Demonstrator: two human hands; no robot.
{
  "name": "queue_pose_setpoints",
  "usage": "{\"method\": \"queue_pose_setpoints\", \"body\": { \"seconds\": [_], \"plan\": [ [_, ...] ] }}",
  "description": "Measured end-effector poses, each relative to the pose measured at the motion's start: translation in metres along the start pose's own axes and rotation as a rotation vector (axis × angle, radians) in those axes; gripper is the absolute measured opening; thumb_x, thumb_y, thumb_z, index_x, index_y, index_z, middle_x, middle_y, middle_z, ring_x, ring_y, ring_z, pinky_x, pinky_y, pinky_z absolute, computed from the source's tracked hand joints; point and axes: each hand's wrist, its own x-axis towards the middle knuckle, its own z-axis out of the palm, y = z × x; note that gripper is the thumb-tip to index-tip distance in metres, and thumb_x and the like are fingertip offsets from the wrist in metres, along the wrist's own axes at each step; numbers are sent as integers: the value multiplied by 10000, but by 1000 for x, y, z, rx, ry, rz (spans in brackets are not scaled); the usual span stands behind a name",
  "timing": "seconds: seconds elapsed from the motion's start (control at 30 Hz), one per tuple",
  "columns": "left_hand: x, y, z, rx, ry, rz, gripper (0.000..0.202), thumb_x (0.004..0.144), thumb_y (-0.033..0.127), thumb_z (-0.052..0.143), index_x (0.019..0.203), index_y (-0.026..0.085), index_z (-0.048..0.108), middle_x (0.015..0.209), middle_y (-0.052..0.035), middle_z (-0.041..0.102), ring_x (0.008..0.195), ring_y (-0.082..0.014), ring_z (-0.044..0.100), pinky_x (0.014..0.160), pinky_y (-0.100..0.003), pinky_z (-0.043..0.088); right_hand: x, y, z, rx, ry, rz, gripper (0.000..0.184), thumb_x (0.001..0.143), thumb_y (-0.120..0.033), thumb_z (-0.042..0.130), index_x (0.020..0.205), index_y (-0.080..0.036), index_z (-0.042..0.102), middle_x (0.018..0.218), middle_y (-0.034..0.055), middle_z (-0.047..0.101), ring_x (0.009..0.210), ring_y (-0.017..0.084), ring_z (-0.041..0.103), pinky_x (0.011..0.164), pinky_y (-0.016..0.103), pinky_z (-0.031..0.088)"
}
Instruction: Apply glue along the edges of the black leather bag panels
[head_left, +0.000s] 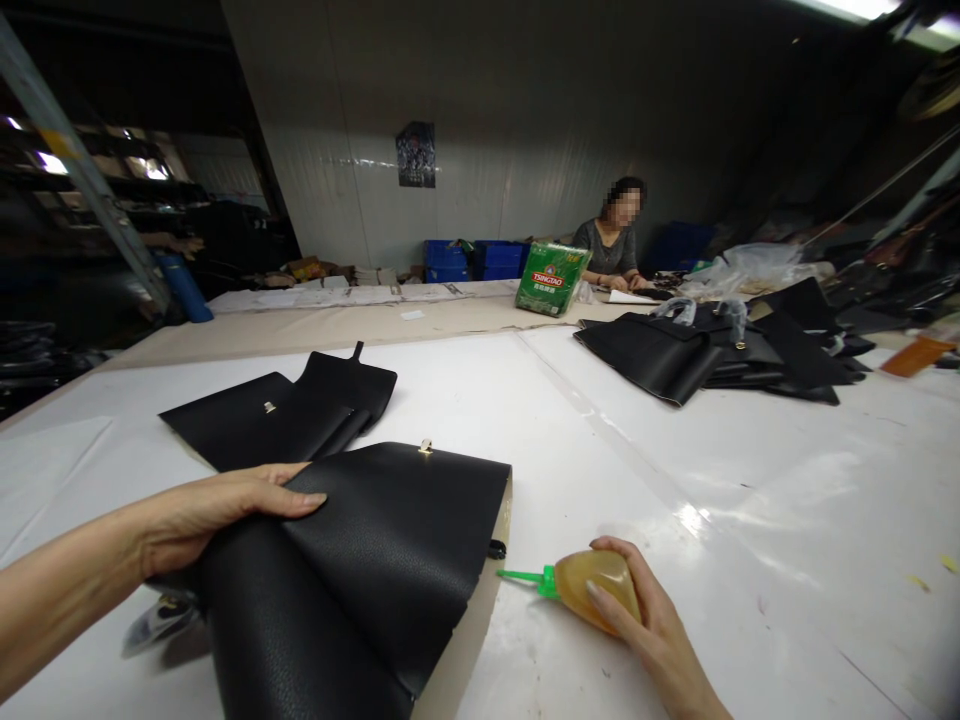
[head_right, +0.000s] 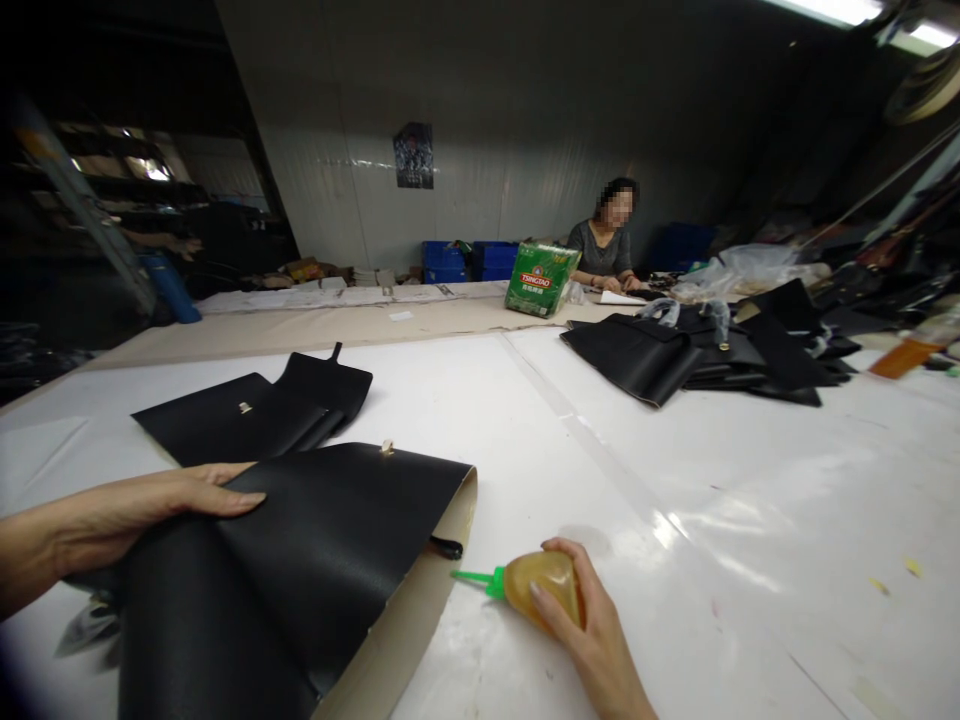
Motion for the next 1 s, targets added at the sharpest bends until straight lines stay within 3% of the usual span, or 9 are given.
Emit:
{"method": "queue_pose_setpoints", "body": {
  "seconds": [0.1, 0.2, 0.37, 0.67, 0.87, 1.0],
  "plan": [
    [5, -5, -8, -81, -119, -41, 572, 759, 222, 682, 1291, 133, 491, 1054, -168, 707, 950, -340, 671, 964, -563, 418, 1, -2, -1, 5, 17, -7, 454, 756, -566, 559, 1096, -277, 478, 952, 9, 621, 803, 231, 615, 714, 303, 464],
    [6, -6, -10, -93, -128, -38, 584, 777, 210, 663, 1317, 123, 460, 1066, -177, 702, 957, -343, 668, 974, -569, 404, 7, 0, -2, -22, 44, -28, 456, 768, -553, 564, 1116, -275, 466, 991, 15, 597, 823, 225, 603, 730, 303, 459],
    [3, -5, -8, -94, -115, -31, 601, 774, 209, 666, 1328, 130, 448, 1071, -178, 701, 947, -344, 672, 975, -573, 403, 8, 3, -4, -58, -45, -14, 462, 781, -553, 566, 1129, -280, 430, 979, 13, 602, 828, 227, 603, 740, 315, 454],
    [3, -5, -10, -96, -84, -42, 660, 742, 206, 702, 1339, 132, 431, 1073, -179, 702, 975, -358, 661, 960, -564, 429, -3, -4, -1, -62, 33, -38, 442, 763, -551, 558, 1086, -258, 486, 971, 23, 631, 788, 228, 620, 678, 304, 456],
    [3, -6, -9, -87, -72, -38, 655, 737, 212, 709, 1332, 147, 442, 1065, -163, 709, 990, -359, 656, 957, -554, 440, -5, -3, 0, -39, -88, -45, 470, 766, -565, 555, 1111, -265, 447, 953, 19, 623, 788, 229, 615, 713, 316, 456],
    [2, -6, -9, -81, -73, -31, 640, 736, 211, 711, 1321, 156, 456, 1064, -154, 712, 1005, -358, 650, 957, -551, 444, -2, -5, -1, -75, -56, -52, 453, 777, -553, 556, 1118, -274, 450, 1010, 24, 599, 813, 226, 611, 728, 314, 457]
  ]
}}
